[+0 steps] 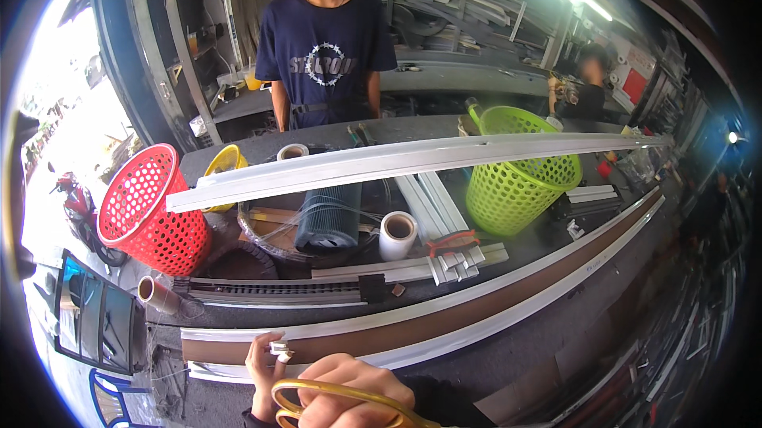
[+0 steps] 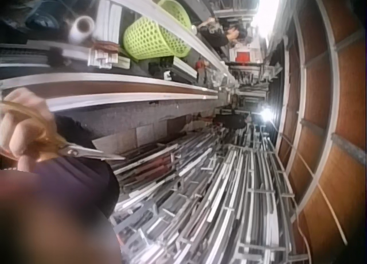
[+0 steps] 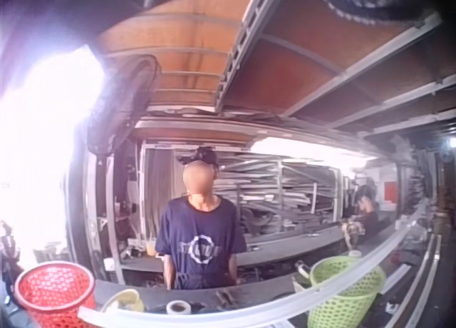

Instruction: The person uses shears to trim white plastic clips and fits them into slots along a long aluminum window frame. They repeatedly pick up clips, cut them to size, and insert them into the frame while working at a cluttered workshop table.

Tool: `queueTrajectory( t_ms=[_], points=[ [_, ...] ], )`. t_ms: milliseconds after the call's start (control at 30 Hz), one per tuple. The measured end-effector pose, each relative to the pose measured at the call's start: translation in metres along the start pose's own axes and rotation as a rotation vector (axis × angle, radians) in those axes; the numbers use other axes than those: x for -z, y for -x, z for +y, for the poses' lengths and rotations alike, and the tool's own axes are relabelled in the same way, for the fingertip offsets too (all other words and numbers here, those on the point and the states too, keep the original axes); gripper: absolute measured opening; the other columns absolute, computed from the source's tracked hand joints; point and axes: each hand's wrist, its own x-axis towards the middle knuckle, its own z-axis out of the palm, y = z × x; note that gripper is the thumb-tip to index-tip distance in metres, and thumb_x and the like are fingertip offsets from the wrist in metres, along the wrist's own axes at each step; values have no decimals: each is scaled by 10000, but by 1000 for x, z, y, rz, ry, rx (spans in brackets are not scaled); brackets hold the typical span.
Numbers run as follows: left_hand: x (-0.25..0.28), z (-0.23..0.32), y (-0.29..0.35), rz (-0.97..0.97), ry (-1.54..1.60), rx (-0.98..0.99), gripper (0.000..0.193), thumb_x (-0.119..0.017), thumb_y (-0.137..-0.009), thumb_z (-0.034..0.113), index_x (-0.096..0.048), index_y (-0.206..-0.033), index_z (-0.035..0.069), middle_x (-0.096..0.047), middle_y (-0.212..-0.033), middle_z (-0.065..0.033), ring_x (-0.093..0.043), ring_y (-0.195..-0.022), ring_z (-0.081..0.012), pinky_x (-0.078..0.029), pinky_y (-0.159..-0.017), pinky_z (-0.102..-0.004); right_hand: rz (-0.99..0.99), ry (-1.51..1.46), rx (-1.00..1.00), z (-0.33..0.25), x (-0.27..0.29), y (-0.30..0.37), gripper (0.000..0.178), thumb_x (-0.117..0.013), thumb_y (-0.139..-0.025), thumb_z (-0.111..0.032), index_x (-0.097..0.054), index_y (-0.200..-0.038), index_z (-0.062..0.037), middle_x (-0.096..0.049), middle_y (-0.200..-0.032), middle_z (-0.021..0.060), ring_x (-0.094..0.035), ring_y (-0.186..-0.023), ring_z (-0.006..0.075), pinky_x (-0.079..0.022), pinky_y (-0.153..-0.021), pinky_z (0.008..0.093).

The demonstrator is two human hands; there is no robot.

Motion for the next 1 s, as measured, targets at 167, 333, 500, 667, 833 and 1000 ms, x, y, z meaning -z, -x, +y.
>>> queueTrajectory(
  t_ms=[167, 333, 500, 667, 833, 1000],
  points=[
    [1, 1, 1, -8, -13, 14, 349, -794, -798, 137, -650, -1097, 30, -690, -1063, -152, -687, -939, -327, -557, -794, -384, -94, -47, 61, 3, 3, -2, 473, -795, -762, -551, -613, -807, -116, -644, -719, 23, -536, -554, 181, -434, -601, 349],
    [0, 0, 0, -12, -10, 35, 348, -789, -806, 151, -651, -1101, 30, -692, -1063, -152, -685, -941, -327, -551, -796, -387, -104, -231, 31, 16, -5, -8, 454, -787, -806, -518, -588, -776, -111, -602, -684, 29, -494, -498, 174, -399, -520, 345],
    [-2, -5, 2, 0, 21, 1, 327, -748, -794, 104, -651, -1098, 30, -698, -1078, -141, -671, -939, -326, -528, -779, -376, -44, -488, -52, 30, -22, -11, 400, -741, -872, -422, -548, -699, -117, -568, -671, 22, -515, -538, 191, -439, -650, 389],
    [-5, -9, 5, 26, -30, 74, 315, -753, -792, 118, -655, -1078, 31, -703, -1037, -131, -673, -897, -308, -528, -764, -369, -79, -353, -249, 26, -24, -2, 309, -680, -907, -324, -532, -701, -148, -573, -709, -7, -537, -590, 147, -345, -804, 416],
    [-3, -11, 5, -10, 1, 138, 320, -756, -799, 156, -648, -1074, 31, -704, -1029, -128, -672, -899, -313, -522, -743, -372, -77, -265, -350, 21, -27, 8, 265, -620, -942, -226, -517, -703, -180, -577, -748, -36, -560, -642, 102, -251, -957, 444],
    [-5, -4, 9, 31, -51, 125, 309, -739, -807, 153, -645, -1074, 31, -698, -1053, -134, -667, -921, -320, -511, -760, -381, -72, -240, -276, 16, -23, 5, 264, -597, -931, -146, -490, -689, -150, -582, -751, -15, -555, -619, 121, -361, -871, 405]
  ],
)
